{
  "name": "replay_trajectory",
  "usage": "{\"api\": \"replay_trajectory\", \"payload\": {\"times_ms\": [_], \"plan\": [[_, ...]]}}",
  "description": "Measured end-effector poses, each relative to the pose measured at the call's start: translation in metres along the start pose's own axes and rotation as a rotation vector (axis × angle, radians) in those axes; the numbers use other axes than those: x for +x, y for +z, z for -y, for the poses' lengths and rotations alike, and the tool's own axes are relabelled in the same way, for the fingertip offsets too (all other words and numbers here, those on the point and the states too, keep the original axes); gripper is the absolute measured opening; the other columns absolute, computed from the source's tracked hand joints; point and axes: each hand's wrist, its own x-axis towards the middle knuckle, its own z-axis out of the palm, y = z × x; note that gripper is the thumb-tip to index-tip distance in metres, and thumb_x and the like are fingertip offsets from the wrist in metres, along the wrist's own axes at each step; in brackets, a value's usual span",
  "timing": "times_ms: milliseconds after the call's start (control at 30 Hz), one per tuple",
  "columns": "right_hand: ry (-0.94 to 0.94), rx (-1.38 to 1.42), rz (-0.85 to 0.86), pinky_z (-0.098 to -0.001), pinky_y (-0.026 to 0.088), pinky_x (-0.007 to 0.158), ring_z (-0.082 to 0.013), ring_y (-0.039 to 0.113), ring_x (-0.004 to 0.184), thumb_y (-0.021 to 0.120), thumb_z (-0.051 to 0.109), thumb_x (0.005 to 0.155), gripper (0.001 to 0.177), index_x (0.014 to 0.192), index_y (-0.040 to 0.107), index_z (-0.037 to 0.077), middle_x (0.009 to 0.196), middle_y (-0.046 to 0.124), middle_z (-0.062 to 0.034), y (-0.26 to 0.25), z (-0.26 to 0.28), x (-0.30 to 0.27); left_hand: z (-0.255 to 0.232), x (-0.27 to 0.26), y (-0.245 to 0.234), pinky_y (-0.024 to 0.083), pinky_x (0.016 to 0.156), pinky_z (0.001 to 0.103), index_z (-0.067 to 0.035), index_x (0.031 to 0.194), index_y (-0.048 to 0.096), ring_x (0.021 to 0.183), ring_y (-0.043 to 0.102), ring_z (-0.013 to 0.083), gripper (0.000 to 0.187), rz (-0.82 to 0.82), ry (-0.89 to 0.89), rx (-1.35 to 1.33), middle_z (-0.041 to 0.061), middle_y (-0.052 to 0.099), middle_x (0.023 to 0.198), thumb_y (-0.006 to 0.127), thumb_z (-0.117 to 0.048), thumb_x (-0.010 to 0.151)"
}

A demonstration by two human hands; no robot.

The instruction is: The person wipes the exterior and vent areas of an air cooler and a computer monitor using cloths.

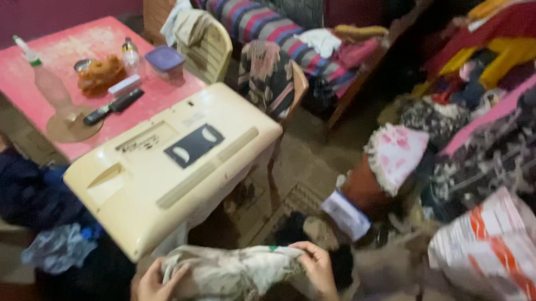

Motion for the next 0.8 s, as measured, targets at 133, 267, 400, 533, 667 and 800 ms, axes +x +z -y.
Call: {"api": "replay_trajectory", "payload": {"times_ms": [133,267,400,533,667,800], "plan": [[-0.105,-0.344,0.301,-0.0274,0.055,0.078,-0.0116,0.069,0.088,0.081,0.012,0.079,0.034,0.109,0.074,0.0,0.098,0.076,-0.0076,0.002,0.089,0.061,-0.004,0.029,0.045,0.051,0.066,0.03,0.005,0.1,0.076,0.073,0.064,0.0116,0.026,-0.185,-0.003,0.142,0.009,0.076,0.086,0.082,-0.014,0.083],[-0.153,-0.481,0.539,-0.0271,0.055,0.085,-0.0109,0.071,0.095,0.083,0.017,0.082,0.035,0.11,0.075,-0.001,0.104,0.078,-0.007,0.018,0.118,0.121,0.033,0.067,0.052,0.054,0.074,0.028,0.002,0.117,0.076,0.077,0.068,0.014,0.035,-0.343,0.051,0.494,0.011,0.075,0.089,0.08,-0.016,0.087],[0.15,-0.343,0.672,-0.0309,0.056,0.08,-0.0158,0.07,0.088,0.076,0.016,0.091,0.026,0.113,0.077,0.002,0.104,0.078,-0.0081,0.026,0.101,0.175,0.086,0.095,0.021,0.054,0.086,0.027,-0.005,0.119,0.077,0.093,0.075,0.0121,0.039,-0.253,0.153,0.504,0.008,0.083,0.101,0.077,-0.019,0.083],[0.089,-0.147,0.686,-0.0307,0.057,0.088,-0.0153,0.071,0.096,0.07,0.005,0.091,0.023,0.112,0.078,0.0,0.107,0.079,-0.0096,0.045,0.067,0.233,0.077,0.125,0.015,0.052,0.09,0.03,-0.003,0.114,0.077,0.099,0.072,0.0152,0.034,-0.325,0.24,0.476,0.011,0.08,0.103,0.078,-0.021,0.085],[-0.164,-0.137,0.766,-0.0278,0.056,0.094,-0.0119,0.071,0.103,0.068,0.001,0.092,0.025,0.115,0.076,0.001,0.112,0.079,-0.0071,0.067,0.068,0.279,-0.017,0.122,0.033,0.052,0.071,0.034,0.0,0.109,0.078,0.075,0.068,0.0187,0.029,-0.646,-0.012,0.718,0.013,0.074,0.082,0.081,-0.02,0.088],[-0.074,-0.196,0.984,-0.0278,0.057,0.088,-0.0128,0.071,0.097,0.071,-0.001,0.094,0.018,0.11,0.078,-0.001,0.104,0.079,-0.0077,0.087,0.099,0.319,-0.103,0.163,0.027,0.049,0.062,0.029,0.001,0.103,0.077,0.064,0.063,0.0117,0.022,-0.671,0.237,0.634,0.008,0.072,0.075,0.082,-0.018,0.091]]}}
